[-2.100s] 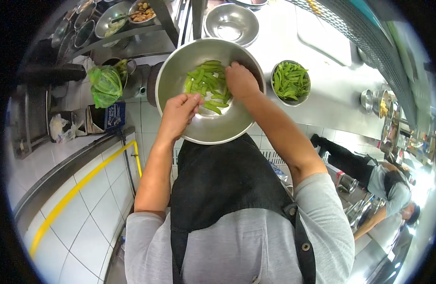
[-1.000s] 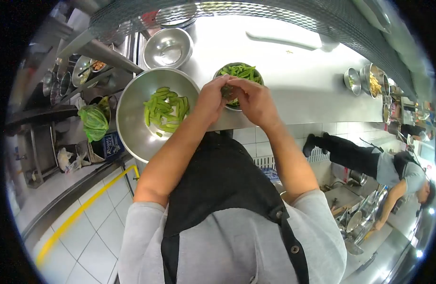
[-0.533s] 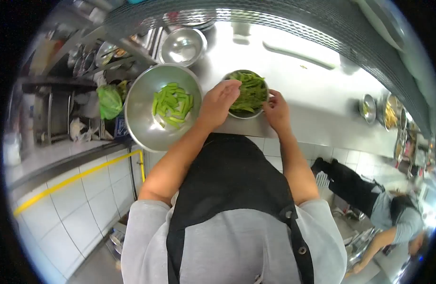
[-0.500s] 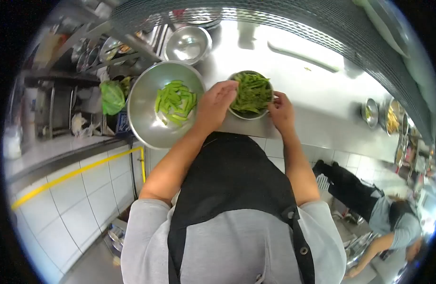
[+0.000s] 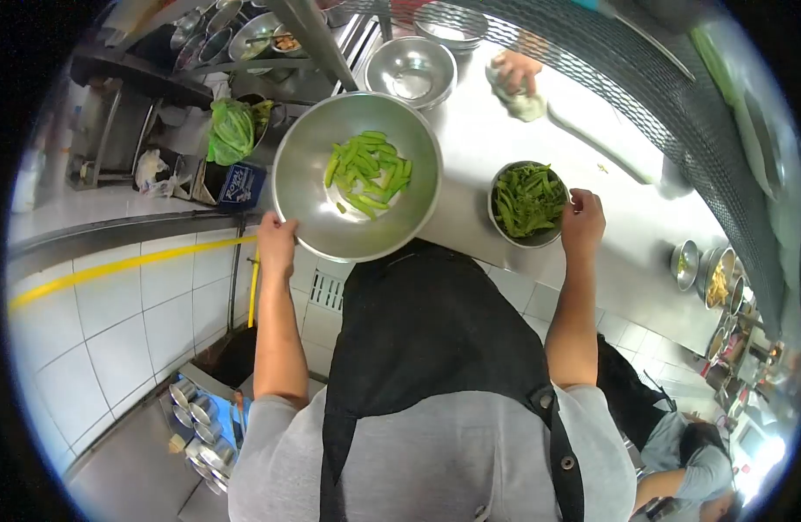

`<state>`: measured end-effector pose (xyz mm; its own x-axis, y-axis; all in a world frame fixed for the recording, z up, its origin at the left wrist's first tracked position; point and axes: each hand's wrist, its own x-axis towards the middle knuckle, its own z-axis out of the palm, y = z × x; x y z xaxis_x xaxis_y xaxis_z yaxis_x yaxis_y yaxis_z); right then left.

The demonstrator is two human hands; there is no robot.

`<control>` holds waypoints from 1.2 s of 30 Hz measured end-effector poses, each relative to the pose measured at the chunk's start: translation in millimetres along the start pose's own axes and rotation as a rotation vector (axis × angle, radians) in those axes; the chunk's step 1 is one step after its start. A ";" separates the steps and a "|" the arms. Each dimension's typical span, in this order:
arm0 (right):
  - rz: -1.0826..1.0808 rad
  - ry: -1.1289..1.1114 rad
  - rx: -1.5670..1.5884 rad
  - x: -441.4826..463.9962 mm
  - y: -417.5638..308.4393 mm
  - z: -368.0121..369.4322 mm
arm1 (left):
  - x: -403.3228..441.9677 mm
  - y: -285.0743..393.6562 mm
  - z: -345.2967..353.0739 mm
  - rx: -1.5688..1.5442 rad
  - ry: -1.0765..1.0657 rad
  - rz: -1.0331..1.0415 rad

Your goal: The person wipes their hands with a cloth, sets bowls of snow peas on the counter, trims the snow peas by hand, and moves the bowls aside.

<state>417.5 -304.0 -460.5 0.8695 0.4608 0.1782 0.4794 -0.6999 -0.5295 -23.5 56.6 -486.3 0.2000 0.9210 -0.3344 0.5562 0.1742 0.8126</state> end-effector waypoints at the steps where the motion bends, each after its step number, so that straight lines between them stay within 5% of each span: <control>1: -0.011 0.027 -0.001 0.7 0.3 2.3 | -6.3 -2.5 2.5 -0.117 -0.044 -0.043; 6: 0.077 0.133 -0.031 -6.3 4.6 11.4 | -53.8 22.1 21.8 -0.463 -0.117 -0.094; 9: 0.256 -0.182 0.161 -21.3 16.9 20.1 | -59.7 27.9 11.5 -0.441 -0.155 -0.053; 13: 0.432 -0.200 0.498 -67.1 -17.7 52.5 | -52.3 44.8 -6.5 -0.500 -0.195 0.001; 16: 0.413 -0.231 0.452 -74.4 -62.2 66.6 | -48.4 79.0 -13.2 -0.567 -0.290 0.059; 18: 0.556 -0.261 0.671 -70.2 -91.6 56.2 | -46.6 101.5 -2.5 -0.541 -0.418 0.103; 20: 0.430 -0.096 0.785 -76.7 -83.2 42.6 | -58.0 135.6 16.1 -0.438 -0.475 0.160; 23: 0.658 -0.081 1.617 -111.1 -36.5 6.9 | -64.5 152.9 54.3 -0.037 -0.643 0.297; 27: 0.763 0.331 1.179 -139.8 -9.4 -54.8 | -97.5 165.4 123.3 -0.257 -0.933 0.310; 29: 0.762 0.476 1.473 -140.4 -43.5 -96.0 | -116.8 173.8 142.9 -0.096 -0.985 0.385; 32: 0.597 0.430 1.568 -164.7 11.3 -101.5 | -124.4 170.0 171.5 -0.026 -1.171 0.388; 36: 0.991 0.386 1.519 -188.1 79.9 -84.4 | -120.4 170.5 206.5 0.220 -1.146 0.500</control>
<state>302.3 -492.7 -466.3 0.8113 -0.0484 -0.5827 -0.4743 0.5281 -0.7043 213.8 -96.5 -406.0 0.9455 0.0220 -0.3248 0.3186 -0.2665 0.9096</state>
